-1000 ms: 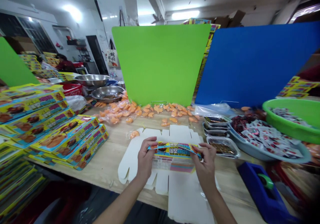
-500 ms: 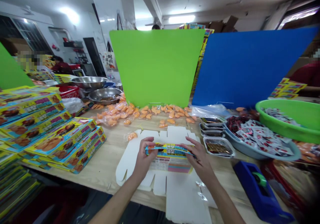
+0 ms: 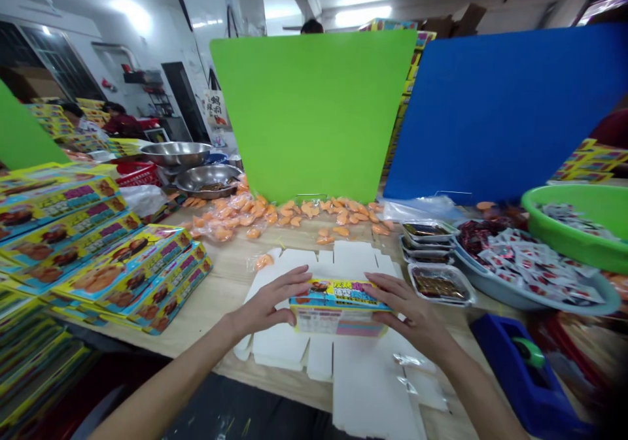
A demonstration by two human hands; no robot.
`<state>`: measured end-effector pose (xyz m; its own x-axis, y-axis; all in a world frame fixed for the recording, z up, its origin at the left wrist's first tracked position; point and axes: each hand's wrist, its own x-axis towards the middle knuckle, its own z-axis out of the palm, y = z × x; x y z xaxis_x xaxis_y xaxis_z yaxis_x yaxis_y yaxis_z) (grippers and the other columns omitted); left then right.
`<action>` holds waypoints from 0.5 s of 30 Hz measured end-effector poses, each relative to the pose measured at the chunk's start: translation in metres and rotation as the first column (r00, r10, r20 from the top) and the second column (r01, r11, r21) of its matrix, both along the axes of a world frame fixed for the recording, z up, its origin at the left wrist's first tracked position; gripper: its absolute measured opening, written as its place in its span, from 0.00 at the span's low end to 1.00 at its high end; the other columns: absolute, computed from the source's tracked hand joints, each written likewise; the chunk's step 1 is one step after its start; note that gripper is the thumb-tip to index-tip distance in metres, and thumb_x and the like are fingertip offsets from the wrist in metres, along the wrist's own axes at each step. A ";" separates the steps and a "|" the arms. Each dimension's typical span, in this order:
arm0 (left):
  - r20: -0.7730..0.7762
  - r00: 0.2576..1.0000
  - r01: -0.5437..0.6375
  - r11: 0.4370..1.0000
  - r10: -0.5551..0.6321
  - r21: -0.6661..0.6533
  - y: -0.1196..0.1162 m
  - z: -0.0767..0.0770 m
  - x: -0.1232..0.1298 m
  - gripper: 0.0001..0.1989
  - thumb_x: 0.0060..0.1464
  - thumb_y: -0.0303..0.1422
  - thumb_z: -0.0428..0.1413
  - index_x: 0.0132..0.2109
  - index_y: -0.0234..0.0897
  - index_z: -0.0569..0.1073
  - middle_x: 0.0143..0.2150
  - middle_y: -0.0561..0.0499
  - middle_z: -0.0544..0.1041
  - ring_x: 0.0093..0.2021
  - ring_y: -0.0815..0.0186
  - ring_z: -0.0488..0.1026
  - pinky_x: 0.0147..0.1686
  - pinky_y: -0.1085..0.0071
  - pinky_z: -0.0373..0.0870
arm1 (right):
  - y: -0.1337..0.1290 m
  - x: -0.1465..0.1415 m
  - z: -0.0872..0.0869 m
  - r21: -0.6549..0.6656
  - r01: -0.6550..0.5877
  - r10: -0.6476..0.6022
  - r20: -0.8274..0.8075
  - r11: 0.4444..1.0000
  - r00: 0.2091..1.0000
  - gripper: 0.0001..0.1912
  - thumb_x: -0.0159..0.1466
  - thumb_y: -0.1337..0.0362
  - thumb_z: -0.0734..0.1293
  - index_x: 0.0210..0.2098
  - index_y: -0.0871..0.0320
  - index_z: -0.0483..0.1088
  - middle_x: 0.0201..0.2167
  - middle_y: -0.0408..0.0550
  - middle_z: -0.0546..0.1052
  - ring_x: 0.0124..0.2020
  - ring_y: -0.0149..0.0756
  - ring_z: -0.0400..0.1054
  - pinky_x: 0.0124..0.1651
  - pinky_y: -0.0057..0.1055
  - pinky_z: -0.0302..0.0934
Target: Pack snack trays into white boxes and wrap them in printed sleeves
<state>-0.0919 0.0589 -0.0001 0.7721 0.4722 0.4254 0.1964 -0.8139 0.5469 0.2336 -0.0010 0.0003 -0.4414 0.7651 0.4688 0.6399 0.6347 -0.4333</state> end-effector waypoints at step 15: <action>-0.121 0.980 0.154 0.987 -0.157 -0.033 0.018 0.014 -0.001 0.21 0.48 0.39 0.59 0.51 0.49 0.70 0.53 0.48 0.71 0.56 0.60 0.64 0.59 0.57 0.54 | 0.009 0.006 -0.003 0.003 -0.073 0.073 0.003 0.997 0.997 0.21 0.63 0.60 0.61 0.56 0.45 0.59 0.58 0.46 0.61 0.59 0.41 0.54 0.57 0.45 0.56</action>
